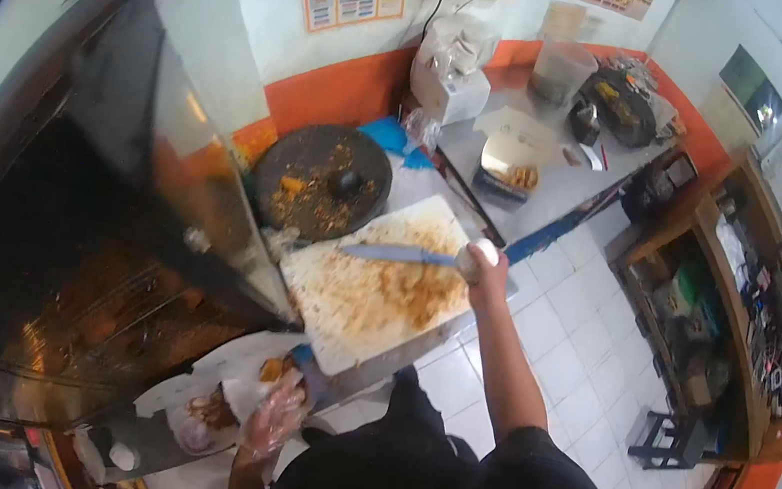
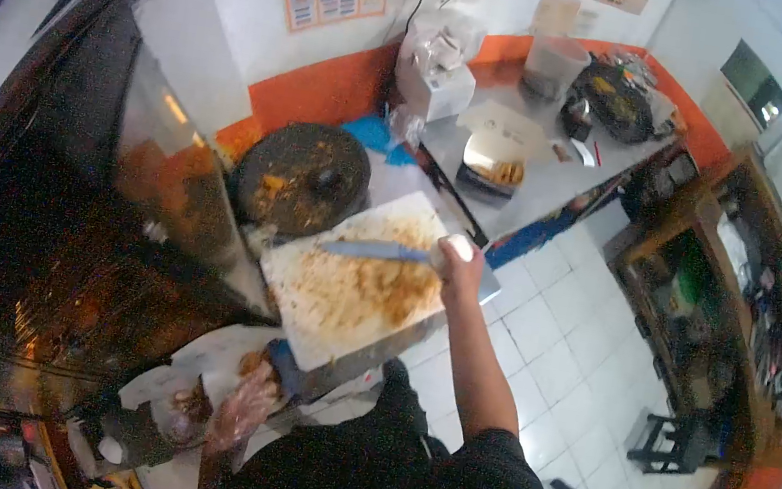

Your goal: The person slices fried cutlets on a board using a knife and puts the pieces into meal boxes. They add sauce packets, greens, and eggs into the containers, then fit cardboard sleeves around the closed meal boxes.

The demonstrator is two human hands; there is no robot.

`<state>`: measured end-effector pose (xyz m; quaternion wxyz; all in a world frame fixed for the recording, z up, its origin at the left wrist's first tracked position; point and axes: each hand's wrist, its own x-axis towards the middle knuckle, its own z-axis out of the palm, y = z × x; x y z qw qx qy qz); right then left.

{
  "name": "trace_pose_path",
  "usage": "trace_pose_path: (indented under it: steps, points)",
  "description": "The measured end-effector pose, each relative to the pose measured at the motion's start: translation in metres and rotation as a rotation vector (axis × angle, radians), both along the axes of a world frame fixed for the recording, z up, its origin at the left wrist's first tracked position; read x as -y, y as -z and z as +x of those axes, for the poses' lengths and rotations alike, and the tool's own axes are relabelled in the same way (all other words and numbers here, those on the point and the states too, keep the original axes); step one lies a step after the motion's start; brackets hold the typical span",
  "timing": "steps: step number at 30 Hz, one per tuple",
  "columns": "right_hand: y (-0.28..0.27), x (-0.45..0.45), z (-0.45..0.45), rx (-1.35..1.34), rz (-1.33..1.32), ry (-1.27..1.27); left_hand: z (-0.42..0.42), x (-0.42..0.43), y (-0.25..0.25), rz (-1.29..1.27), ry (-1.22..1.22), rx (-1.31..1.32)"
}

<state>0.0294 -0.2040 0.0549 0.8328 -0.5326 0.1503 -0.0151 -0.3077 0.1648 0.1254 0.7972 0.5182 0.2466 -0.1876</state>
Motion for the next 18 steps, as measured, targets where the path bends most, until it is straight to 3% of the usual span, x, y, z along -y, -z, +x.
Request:
trace_pose_path:
  steps: [1,2,3,5,6,7,8,9,10,11,12,13,14,15,16,17,18]
  points:
    - [0.005,0.011,0.042,-0.016,-0.061,0.2,0.009,-0.003,0.065,-0.524,-0.016,0.208]
    - [0.01,0.03,0.085,-0.049,-0.168,0.213,0.019,-0.006,0.128,-1.081,0.066,0.287]
    - [0.007,0.043,0.125,-0.102,-0.342,0.239,0.021,0.01,0.095,-0.861,0.035,0.304]
    - [0.012,0.06,0.199,0.077,-0.366,0.263,0.039,0.061,0.025,-0.118,-0.195,0.057]
    - [0.004,0.064,0.227,0.087,-0.501,0.324,0.051,0.077,0.0,0.003,-0.154,0.069]
    - [-0.001,0.065,0.253,0.067,-0.452,0.337,0.06,0.09,-0.02,0.121,-0.117,0.077]
    - [-0.02,0.064,0.265,0.017,-0.634,0.353,0.064,0.101,-0.029,0.233,-0.09,0.082]
    - [0.053,0.092,0.336,0.041,-0.8,0.306,0.061,0.096,-0.015,0.277,-0.019,0.15]
    - [0.01,0.091,0.326,-0.226,-1.261,0.105,0.063,0.1,-0.015,0.334,0.001,0.105]
    - [0.014,0.089,0.334,-0.396,-1.562,0.002,0.067,0.1,-0.023,0.39,-0.008,0.047]
    - [-0.037,0.073,0.298,-0.402,-1.687,-0.218,0.061,0.101,-0.029,0.446,-0.037,-0.021]
    - [0.038,0.102,0.344,-0.095,-1.986,-0.454,0.049,0.102,-0.02,0.449,-0.085,0.01]
    - [0.081,0.113,0.374,0.009,-1.788,-0.495,0.04,0.099,-0.016,0.468,-0.134,0.054]
    - [0.018,0.087,0.32,0.001,-1.857,-0.417,0.046,0.101,-0.049,0.543,-0.079,-0.115]
    - [0.08,0.118,0.351,0.137,-1.686,-0.294,0.035,0.104,-0.048,0.477,-0.19,-0.041]
    - [0.076,0.108,0.353,-0.121,-2.105,-0.228,0.025,0.1,-0.043,0.422,-0.289,0.047]
    - [0.088,0.111,0.358,-0.12,-2.026,-0.099,0.017,0.088,-0.036,0.382,-0.363,0.154]
